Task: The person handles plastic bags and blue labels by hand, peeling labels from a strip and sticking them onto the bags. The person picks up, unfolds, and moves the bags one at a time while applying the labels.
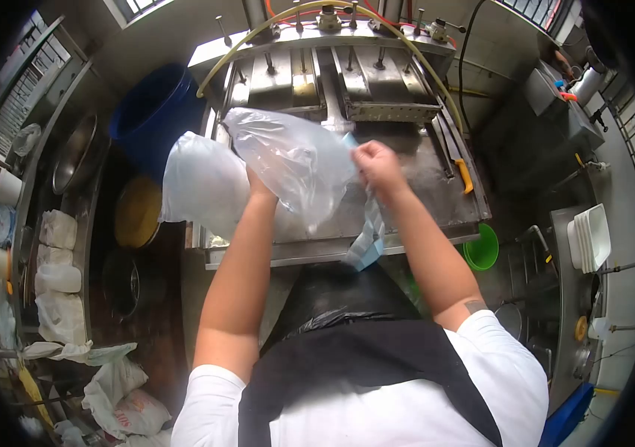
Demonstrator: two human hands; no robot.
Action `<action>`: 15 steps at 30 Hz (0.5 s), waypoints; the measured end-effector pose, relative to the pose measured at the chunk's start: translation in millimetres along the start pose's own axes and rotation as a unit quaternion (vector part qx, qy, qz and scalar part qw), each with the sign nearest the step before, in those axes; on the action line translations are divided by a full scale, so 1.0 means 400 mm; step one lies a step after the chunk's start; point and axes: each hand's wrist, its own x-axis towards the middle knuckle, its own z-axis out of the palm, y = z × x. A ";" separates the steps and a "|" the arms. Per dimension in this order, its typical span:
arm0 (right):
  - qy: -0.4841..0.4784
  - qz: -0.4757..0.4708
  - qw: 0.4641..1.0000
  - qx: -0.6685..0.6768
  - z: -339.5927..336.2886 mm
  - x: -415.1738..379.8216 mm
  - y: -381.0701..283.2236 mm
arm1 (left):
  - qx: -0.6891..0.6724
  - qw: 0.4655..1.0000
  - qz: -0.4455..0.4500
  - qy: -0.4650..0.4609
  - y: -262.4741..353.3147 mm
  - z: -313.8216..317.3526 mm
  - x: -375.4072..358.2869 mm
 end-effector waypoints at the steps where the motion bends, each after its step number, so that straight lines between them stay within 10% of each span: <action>1: 0.007 0.040 0.998 -0.047 0.000 0.035 0.076 | -0.031 0.995 -0.096 0.000 -0.072 0.031 0.026; 6: 0.007 0.211 0.969 -0.126 -0.023 0.037 0.341 | -0.047 0.971 -0.232 0.026 -0.514 0.189 -0.044; 10: 0.004 0.174 0.985 -0.007 -0.047 0.012 0.343 | -0.285 0.918 -0.274 -0.012 -0.291 0.142 -0.117; 15: 0.093 0.087 0.991 -0.033 -0.139 -0.096 0.246 | -0.247 0.936 -0.247 -0.047 -0.081 -0.001 -0.325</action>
